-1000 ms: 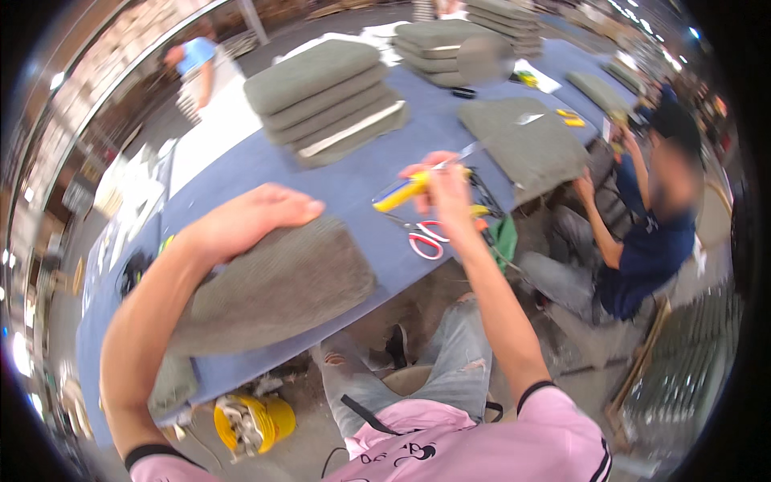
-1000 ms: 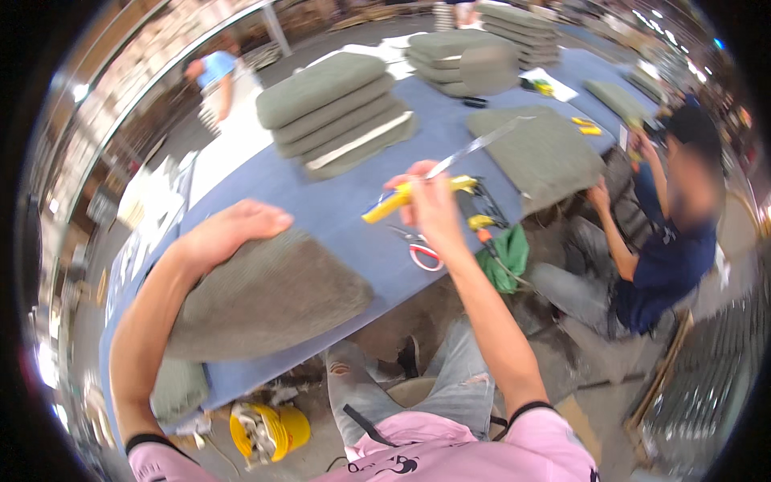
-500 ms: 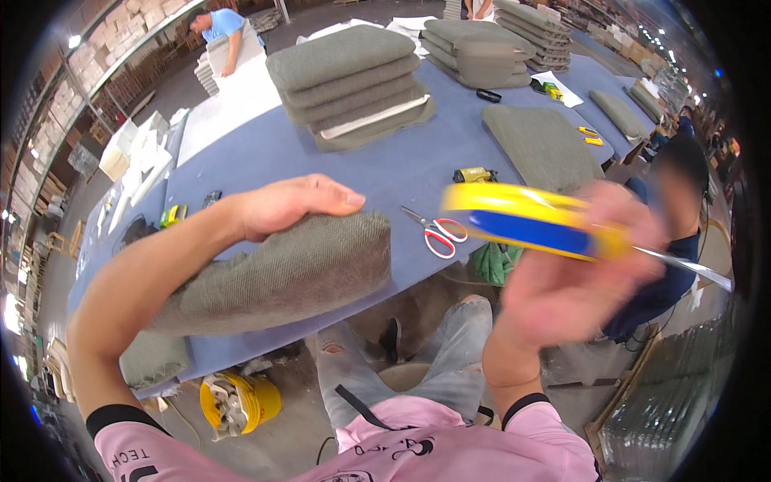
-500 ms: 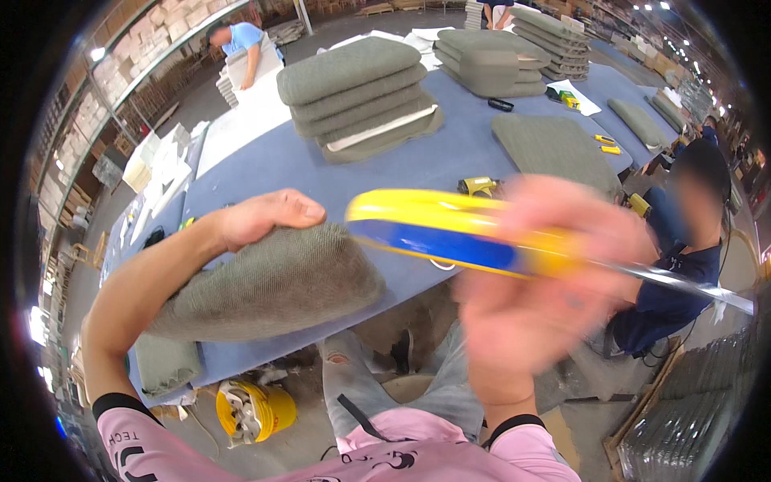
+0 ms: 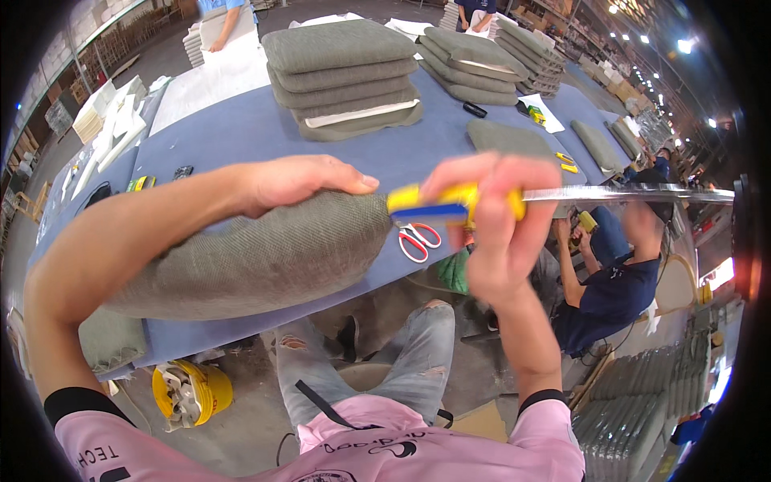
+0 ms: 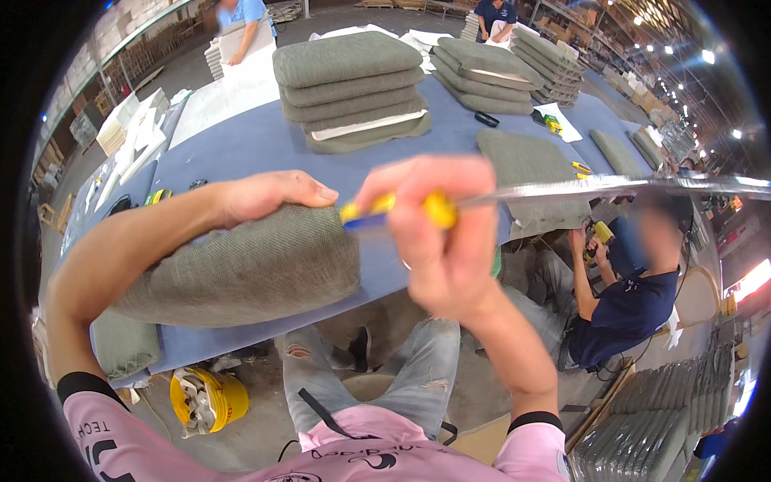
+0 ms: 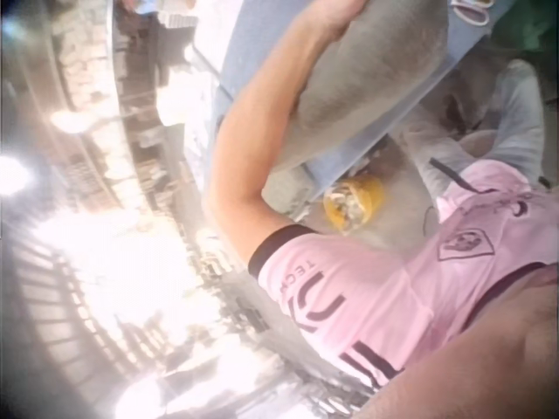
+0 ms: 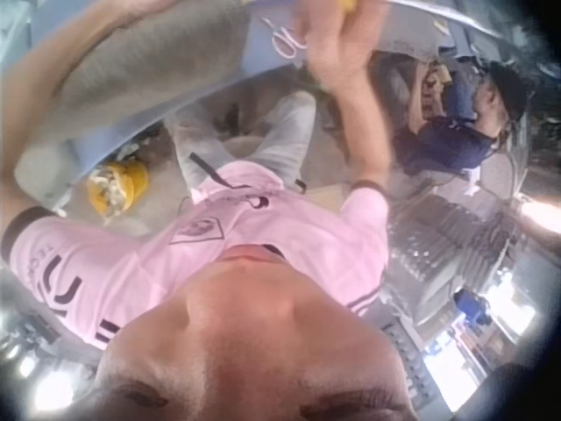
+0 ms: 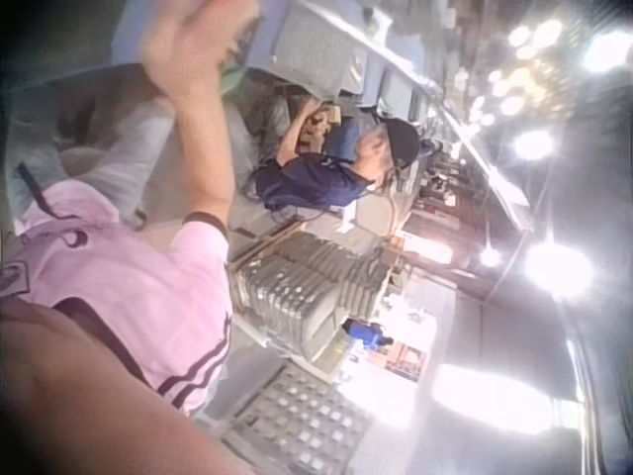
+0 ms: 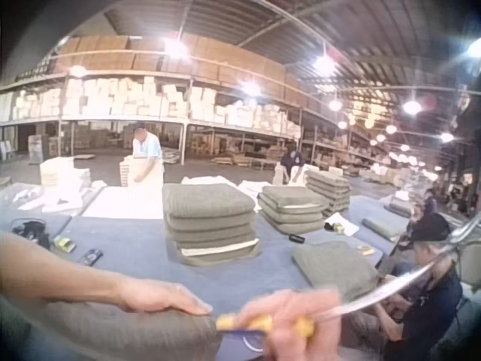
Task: The person staples fabric onto cushion frames using a staple gun, trims excess fabric with scissors, and uses a screwdriver to tuck edges. They handle multiple cushions, flipping and adjusting them on a work table in a warehouse setting.
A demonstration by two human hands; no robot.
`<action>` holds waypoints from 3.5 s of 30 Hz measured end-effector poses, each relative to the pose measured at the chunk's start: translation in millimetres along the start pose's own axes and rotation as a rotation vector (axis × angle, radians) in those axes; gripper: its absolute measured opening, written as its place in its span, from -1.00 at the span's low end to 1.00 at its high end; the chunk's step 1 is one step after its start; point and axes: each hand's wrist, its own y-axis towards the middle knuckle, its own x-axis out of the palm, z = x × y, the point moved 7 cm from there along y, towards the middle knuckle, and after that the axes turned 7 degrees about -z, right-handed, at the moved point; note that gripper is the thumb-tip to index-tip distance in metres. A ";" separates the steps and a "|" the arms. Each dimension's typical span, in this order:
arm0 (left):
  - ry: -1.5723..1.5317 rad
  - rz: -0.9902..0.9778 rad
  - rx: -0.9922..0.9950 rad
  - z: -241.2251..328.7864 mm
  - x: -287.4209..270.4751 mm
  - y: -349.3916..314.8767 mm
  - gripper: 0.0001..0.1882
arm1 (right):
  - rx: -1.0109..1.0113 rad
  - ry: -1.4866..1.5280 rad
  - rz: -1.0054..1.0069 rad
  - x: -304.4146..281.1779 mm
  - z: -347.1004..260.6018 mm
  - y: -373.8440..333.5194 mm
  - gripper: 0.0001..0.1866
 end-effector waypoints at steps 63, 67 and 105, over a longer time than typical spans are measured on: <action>0.038 -0.153 0.011 -30.1 42.0 -2.5 -0.58 | 0.003 0.143 0.376 16.6 5.1 -68.8 -0.55; 0.185 -0.013 0.066 -28.8 99.9 -28.4 -0.69 | 0.333 0.349 0.411 10.1 58.8 -99.0 -0.60; 1.033 0.547 0.404 -234.4 -4.9 87.8 -0.65 | 1.161 -0.397 -0.278 47.3 139.9 -230.2 -0.65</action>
